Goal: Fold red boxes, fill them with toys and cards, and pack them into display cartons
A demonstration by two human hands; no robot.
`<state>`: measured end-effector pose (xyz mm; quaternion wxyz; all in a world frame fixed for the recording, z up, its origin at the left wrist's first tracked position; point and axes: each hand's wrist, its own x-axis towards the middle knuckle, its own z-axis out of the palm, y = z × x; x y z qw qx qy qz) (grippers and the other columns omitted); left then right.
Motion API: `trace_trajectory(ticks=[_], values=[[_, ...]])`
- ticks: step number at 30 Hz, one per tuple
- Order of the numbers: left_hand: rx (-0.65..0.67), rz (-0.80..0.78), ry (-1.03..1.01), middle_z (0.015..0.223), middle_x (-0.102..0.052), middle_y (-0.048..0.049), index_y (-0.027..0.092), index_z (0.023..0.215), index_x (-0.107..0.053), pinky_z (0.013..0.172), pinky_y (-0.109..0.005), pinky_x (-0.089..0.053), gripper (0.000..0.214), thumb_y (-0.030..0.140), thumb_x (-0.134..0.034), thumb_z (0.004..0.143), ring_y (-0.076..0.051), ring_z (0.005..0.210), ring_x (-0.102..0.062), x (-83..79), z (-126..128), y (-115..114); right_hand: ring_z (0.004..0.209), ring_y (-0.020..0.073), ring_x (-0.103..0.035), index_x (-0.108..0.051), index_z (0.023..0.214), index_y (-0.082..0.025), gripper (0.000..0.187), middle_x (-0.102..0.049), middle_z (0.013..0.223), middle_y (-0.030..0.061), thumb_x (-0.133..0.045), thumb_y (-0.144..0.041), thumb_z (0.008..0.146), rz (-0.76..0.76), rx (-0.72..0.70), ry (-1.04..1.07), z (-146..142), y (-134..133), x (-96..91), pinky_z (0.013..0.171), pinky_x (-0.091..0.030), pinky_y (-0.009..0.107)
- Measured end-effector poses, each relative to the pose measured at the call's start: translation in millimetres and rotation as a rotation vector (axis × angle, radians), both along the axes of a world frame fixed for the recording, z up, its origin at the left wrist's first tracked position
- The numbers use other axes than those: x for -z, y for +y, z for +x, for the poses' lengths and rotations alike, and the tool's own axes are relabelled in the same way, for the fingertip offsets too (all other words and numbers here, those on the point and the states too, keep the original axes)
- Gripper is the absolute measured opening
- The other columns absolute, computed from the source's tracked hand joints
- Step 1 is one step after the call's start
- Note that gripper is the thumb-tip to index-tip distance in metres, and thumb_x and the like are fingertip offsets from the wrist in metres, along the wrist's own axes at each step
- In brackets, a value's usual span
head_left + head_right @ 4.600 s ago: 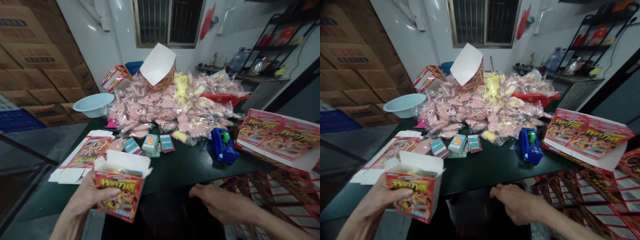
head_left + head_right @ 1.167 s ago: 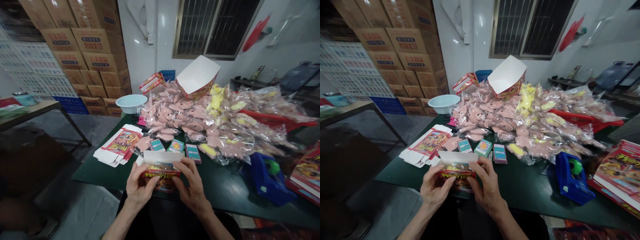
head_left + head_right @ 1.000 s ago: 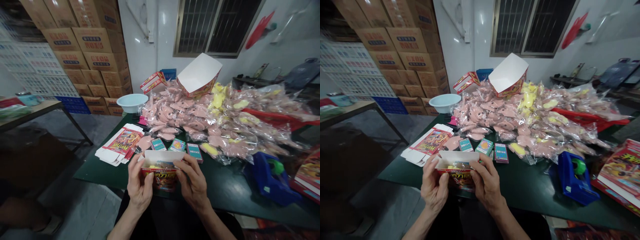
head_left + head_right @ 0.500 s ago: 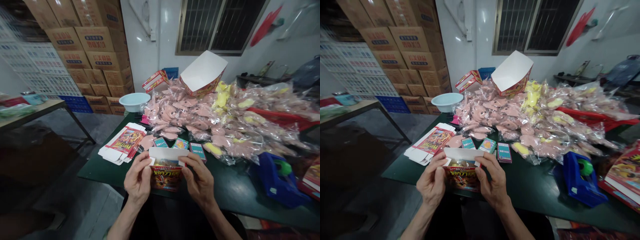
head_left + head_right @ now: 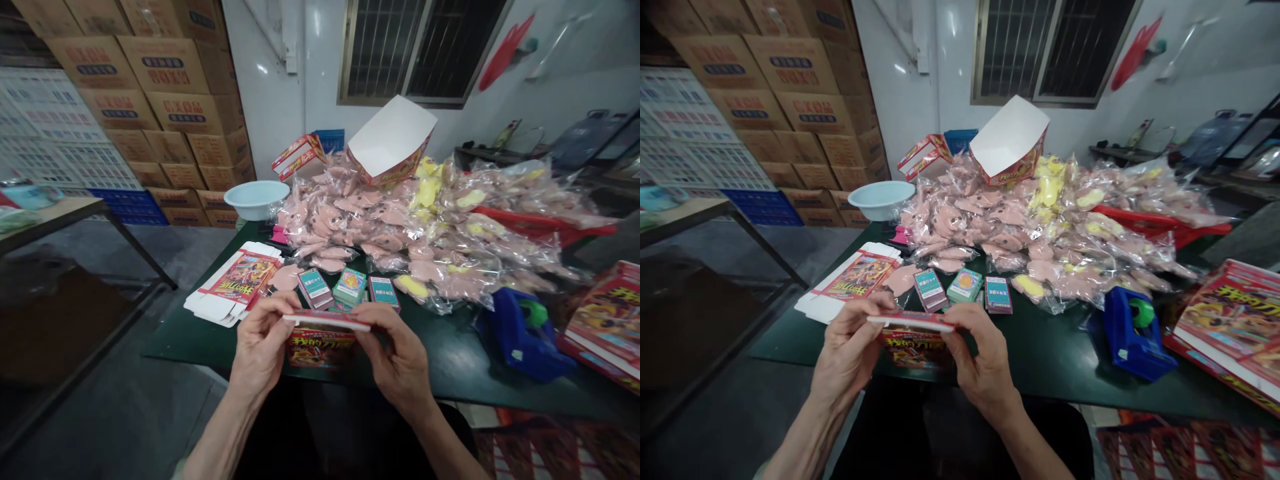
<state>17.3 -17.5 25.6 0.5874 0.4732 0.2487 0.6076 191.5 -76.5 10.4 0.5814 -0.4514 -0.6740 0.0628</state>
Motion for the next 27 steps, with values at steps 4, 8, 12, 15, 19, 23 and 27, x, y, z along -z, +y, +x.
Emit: trace_trajectory(ticks=[4,8,12,15,19,23,27], values=[[-0.019,0.107,-0.08,0.082,-0.063,-0.0017,0.018,0.06,-0.059,0.069,-0.028,-0.05,0.014,0.015,-0.067,0.071,-0.019,0.084,-0.062,2.5,2.1,-2.0,0.098,0.015,-0.06,-0.057,0.105,-0.022,0.027,-0.061,0.106,0.007,-0.051,-0.005,0.084,0.038,0.013,-0.046,1.1,-5.4,-5.6,0.084,-0.05,0.03],[0.083,0.1,-0.097,0.093,-0.064,-0.0075,0.017,0.071,-0.061,0.069,-0.033,-0.051,0.01,0.023,-0.058,0.078,-0.023,0.088,-0.062,9.5,-1.4,-3.2,0.107,0.0199,-0.058,-0.057,0.107,-0.02,0.023,-0.061,0.113,0.0096,-0.058,-0.02,0.084,-0.156,-0.076,-0.02,3.6,-13.1,-14.3,0.09,-0.049,0.033],[0.096,0.165,0.029,0.098,-0.064,-0.0082,0.019,0.083,-0.053,0.07,-0.031,-0.05,0.012,0.026,-0.061,0.078,-0.021,0.086,-0.062,12.4,-6.1,-7.2,0.095,0.0161,-0.063,-0.059,0.095,-0.022,0.011,-0.067,0.1,0.0048,-0.059,-0.021,0.084,-0.1,0.027,0.046,-0.8,-13.5,-15.9,0.085,-0.05,0.028],[0.057,0.231,0.235,0.099,-0.064,-0.0079,0.019,0.086,-0.05,0.07,-0.025,-0.047,0.014,0.021,-0.063,0.079,-0.017,0.087,-0.061,5.2,-10.8,-9.6,0.089,0.0139,-0.063,-0.057,0.099,-0.022,0.014,-0.066,0.097,0.0029,-0.058,-0.021,0.085,-0.118,0.059,0.011,-4.9,-13.1,-16.9,0.078,-0.051,0.023],[0.08,0.279,0.357,0.101,-0.063,-0.0095,0.017,0.089,-0.057,0.074,-0.025,-0.046,0.01,0.022,-0.06,0.082,-0.017,0.089,-0.06,-0.5,-13.6,-7.8,0.086,0.0118,-0.062,-0.052,0.112,-0.023,0.025,-0.063,0.099,0.0022,-0.054,-0.02,0.087,-0.173,0.054,-0.075,-7.6,-14.5,-22.1,0.075,-0.05,0.021],[0.056,0.195,0.121,0.099,-0.065,-0.0071,0.019,0.092,-0.059,0.075,-0.027,-0.047,0.012,0.019,-0.061,0.081,-0.017,0.089,-0.061,8.6,-6.3,-4.1,0.088,0.0127,-0.059,-0.054,0.111,-0.022,0.024,-0.06,0.098,0.0033,-0.051,-0.016,0.088,-0.157,0.084,-0.136,-13.2,-14.6,-24.9,0.077,-0.047,0.023],[0.079,0.156,0.055,0.094,-0.068,-0.006,0.019,0.083,-0.067,0.074,-0.026,-0.048,0.006,0.017,-0.064,0.078,-0.017,0.086,-0.063,11.0,-4.0,-1.5,0.081,0.0122,-0.059,-0.06,0.105,-0.02,0.021,-0.058,0.092,0.0039,-0.05,-0.014,0.088,-0.153,0.11,-0.14,-21.4,-14.9,-25.2,0.073,-0.048,0.024]])
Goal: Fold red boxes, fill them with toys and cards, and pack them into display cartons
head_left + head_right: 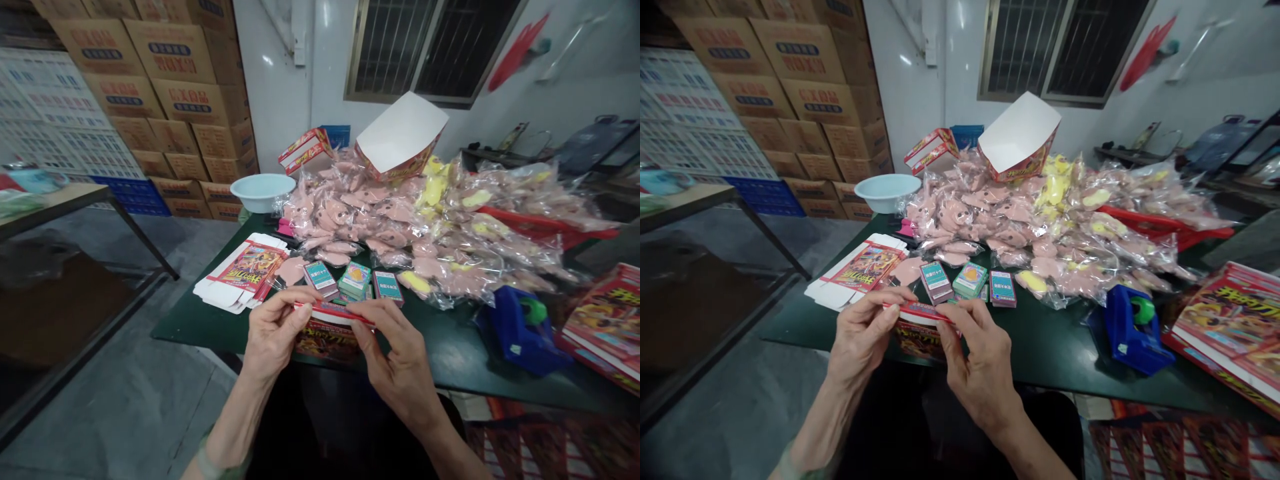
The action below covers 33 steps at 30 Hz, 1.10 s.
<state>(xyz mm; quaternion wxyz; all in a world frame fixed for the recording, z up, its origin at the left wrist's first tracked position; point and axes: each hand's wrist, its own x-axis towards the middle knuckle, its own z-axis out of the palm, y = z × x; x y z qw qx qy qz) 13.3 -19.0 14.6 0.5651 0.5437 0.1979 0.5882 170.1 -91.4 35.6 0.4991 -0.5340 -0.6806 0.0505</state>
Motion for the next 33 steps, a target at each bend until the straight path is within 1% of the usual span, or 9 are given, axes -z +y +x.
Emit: trace_trajectory(ticks=[4,11,15,20,22,24,26,28,33], values=[[0.08,-0.004,-0.014,0.096,-0.068,-0.007,0.019,0.08,-0.07,0.072,-0.027,-0.05,0.006,0.017,-0.066,0.076,-0.017,0.084,-0.064,0.3,-6.8,5.1,0.084,0.0135,-0.058,-0.061,0.107,-0.018,0.024,-0.056,0.096,0.0066,-0.048,-0.012,0.088,0.084,0.049,-0.045,-5.3,0.8,6.0,0.072,-0.049,0.026],[0.044,0.134,0.024,0.1,-0.067,-0.0118,0.018,0.083,-0.066,0.07,-0.032,-0.053,0.007,0.023,-0.064,0.078,-0.022,0.087,-0.065,15.3,-4.0,6.1,0.113,0.0198,-0.051,-0.046,0.126,-0.019,0.041,-0.05,0.122,0.0121,-0.044,-0.007,0.087,0.235,0.041,-0.107,-6.3,6.5,36.7,0.093,-0.047,0.036],[-0.071,0.304,0.172,0.102,-0.067,-0.008,0.021,0.096,-0.063,0.078,-0.031,-0.053,0.033,0.016,-0.076,0.066,-0.022,0.096,-0.063,15.9,-0.2,4.7,0.124,0.0225,-0.044,-0.038,0.134,-0.022,0.052,-0.037,0.138,0.0131,-0.043,-0.003,0.086,0.281,0.067,-0.096,-13.9,9.5,49.3,0.098,-0.045,0.039],[-0.306,0.462,0.355,0.092,-0.068,-0.0008,0.023,0.09,-0.066,0.073,-0.026,-0.053,0.026,0.014,-0.074,0.067,-0.016,0.083,-0.065,11.5,0.8,1.6,0.127,0.0243,-0.041,-0.031,0.138,-0.021,0.056,-0.03,0.144,0.0149,-0.047,-0.01,0.086,0.24,0.043,-0.105,-6.2,6.9,43.6,0.096,-0.045,0.039],[-0.517,0.439,0.37,0.091,-0.067,0.0005,0.024,0.089,-0.067,0.077,-0.029,-0.052,0.026,0.014,-0.075,0.066,-0.016,0.082,-0.063,11.8,4.6,-1.2,0.121,0.0249,-0.046,-0.032,0.137,-0.017,0.056,-0.034,0.141,0.018,-0.052,-0.02,0.085,0.214,0.146,-0.084,21.2,0.3,36.0,0.087,-0.05,0.036],[-0.639,0.377,0.359,0.094,-0.066,0.0005,0.024,0.094,-0.067,0.086,-0.035,-0.049,0.032,0.013,-0.075,0.065,-0.017,0.085,-0.062,14.7,11.4,-3.3,0.101,0.0215,-0.057,-0.048,0.124,-0.014,0.042,-0.052,0.123,0.016,-0.053,-0.027,0.084,0.208,0.415,0.005,66.3,-13.1,27.7,0.075,-0.051,0.031],[-0.616,0.406,0.34,0.093,-0.066,0.0007,0.024,0.095,-0.066,0.082,-0.035,-0.049,0.034,0.014,-0.076,0.064,-0.018,0.082,-0.06,19.3,20.8,-3.6,0.076,0.0159,-0.059,-0.061,0.096,-0.015,0.022,-0.063,0.091,0.0077,-0.051,-0.031,0.084,0.151,0.751,0.143,122.7,-32.5,20.8,0.067,-0.048,0.028],[-0.528,0.478,0.331,0.09,-0.066,0.0006,0.024,0.093,-0.066,0.071,-0.031,-0.051,0.033,0.014,-0.076,0.062,-0.017,0.076,-0.06,23.5,30.6,-2.2,0.067,0.0143,-0.055,-0.062,0.08,-0.014,0.024,-0.061,0.074,0.0031,-0.049,-0.034,0.083,0.033,0.979,0.271,179.7,-52.0,17.3,0.066,-0.045,0.028],[-0.532,0.548,0.31,0.085,-0.067,0.001,0.023,0.087,-0.066,0.06,-0.027,-0.05,0.034,0.014,-0.078,0.056,-0.015,0.069,-0.061,27.1,41.7,5.1,0.06,0.0115,-0.055,-0.06,0.066,-0.011,0.023,-0.057,0.063,-0.0019,-0.062,-0.029,0.08,-0.323,1.0,0.406,266.3,-69.1,25.0,0.058,-0.045,0.024]])
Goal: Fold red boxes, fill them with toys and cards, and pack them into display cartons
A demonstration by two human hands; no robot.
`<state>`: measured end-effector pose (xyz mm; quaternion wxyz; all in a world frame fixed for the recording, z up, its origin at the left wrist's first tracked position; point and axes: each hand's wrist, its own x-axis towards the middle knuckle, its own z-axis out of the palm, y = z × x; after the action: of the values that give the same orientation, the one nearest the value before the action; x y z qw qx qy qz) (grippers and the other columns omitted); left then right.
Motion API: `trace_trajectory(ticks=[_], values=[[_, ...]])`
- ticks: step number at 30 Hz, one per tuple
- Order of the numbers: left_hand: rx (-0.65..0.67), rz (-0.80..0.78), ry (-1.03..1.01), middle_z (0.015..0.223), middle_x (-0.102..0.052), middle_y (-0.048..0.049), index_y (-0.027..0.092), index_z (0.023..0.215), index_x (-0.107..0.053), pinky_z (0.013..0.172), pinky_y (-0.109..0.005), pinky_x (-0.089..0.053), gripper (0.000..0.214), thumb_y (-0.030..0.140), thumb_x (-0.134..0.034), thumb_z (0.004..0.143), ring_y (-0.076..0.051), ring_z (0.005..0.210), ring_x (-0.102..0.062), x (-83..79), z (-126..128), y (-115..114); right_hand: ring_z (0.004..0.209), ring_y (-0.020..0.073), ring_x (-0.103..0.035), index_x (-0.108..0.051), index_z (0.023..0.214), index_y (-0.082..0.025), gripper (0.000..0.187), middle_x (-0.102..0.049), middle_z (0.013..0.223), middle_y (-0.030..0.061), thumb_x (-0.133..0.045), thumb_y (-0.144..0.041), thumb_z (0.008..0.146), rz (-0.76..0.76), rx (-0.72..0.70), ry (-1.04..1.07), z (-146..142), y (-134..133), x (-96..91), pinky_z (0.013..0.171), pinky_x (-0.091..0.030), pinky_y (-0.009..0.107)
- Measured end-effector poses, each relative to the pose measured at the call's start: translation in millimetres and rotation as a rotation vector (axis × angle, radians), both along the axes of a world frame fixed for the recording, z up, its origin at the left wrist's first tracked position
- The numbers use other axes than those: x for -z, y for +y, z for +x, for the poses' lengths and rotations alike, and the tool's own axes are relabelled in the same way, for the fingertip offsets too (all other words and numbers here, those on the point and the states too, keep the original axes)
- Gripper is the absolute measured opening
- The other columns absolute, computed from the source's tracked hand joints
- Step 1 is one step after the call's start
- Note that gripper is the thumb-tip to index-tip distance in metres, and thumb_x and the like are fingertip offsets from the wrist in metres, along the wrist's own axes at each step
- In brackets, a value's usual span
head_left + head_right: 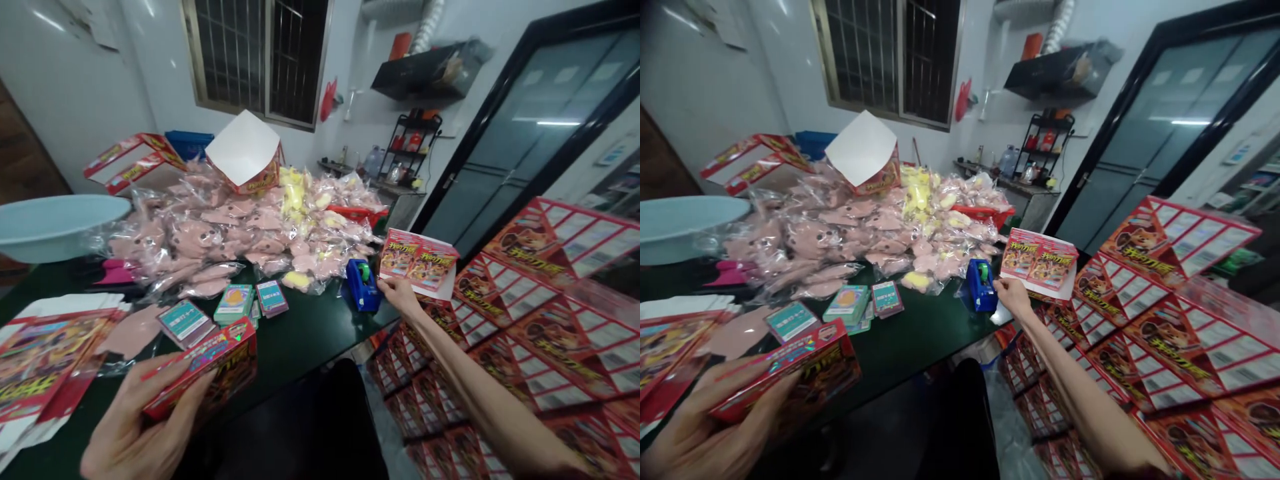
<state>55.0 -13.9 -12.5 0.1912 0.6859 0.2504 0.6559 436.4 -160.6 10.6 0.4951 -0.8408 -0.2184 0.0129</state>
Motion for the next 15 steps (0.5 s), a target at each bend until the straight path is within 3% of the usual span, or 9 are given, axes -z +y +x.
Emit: trace_trajectory(ticks=[3,7,11,15], values=[[0.013,0.038,-0.011,0.082,-0.067,0.0012,0.022,0.086,-0.067,0.056,-0.026,-0.05,0.038,0.013,-0.08,0.052,-0.016,0.068,-0.061,1.2,-1.3,3.2,0.071,0.0123,-0.06,-0.061,0.09,-0.011,0.021,-0.062,0.085,0.0002,-0.059,-0.032,0.086,-0.093,-0.01,0.191,10.3,6.5,4.6,0.062,-0.05,0.026],[0.021,-0.001,-0.028,0.085,-0.067,0.0001,0.021,0.087,-0.067,0.058,-0.026,-0.05,0.04,0.013,-0.081,0.05,-0.016,0.071,-0.063,3.6,-1.8,5.0,0.088,0.0167,-0.061,-0.057,0.11,-0.014,0.027,-0.06,0.107,0.0061,-0.055,-0.031,0.089,-0.093,0.04,0.396,7.4,15.1,4.7,0.074,-0.053,0.035],[0.057,0.02,-0.053,0.083,-0.067,-0.0002,0.019,0.083,-0.068,0.057,-0.025,-0.049,0.038,0.011,-0.081,0.049,-0.015,0.068,-0.062,1.8,0.1,4.8,0.094,0.0184,-0.06,-0.054,0.114,-0.015,0.03,-0.058,0.112,0.0075,-0.054,-0.032,0.089,0.015,0.119,0.501,-3.4,19.8,9.6,0.079,-0.052,0.038],[0.061,0.005,-0.058,0.08,-0.067,0.0002,0.02,0.082,-0.068,0.054,-0.025,-0.048,0.036,0.011,-0.081,0.049,-0.015,0.064,-0.061,1.7,0.3,4.4,0.092,0.0177,-0.06,-0.055,0.113,-0.015,0.029,-0.058,0.111,0.0072,-0.054,-0.031,0.089,0.178,0.185,0.472,-19.3,18.0,20.5,0.077,-0.053,0.037]])
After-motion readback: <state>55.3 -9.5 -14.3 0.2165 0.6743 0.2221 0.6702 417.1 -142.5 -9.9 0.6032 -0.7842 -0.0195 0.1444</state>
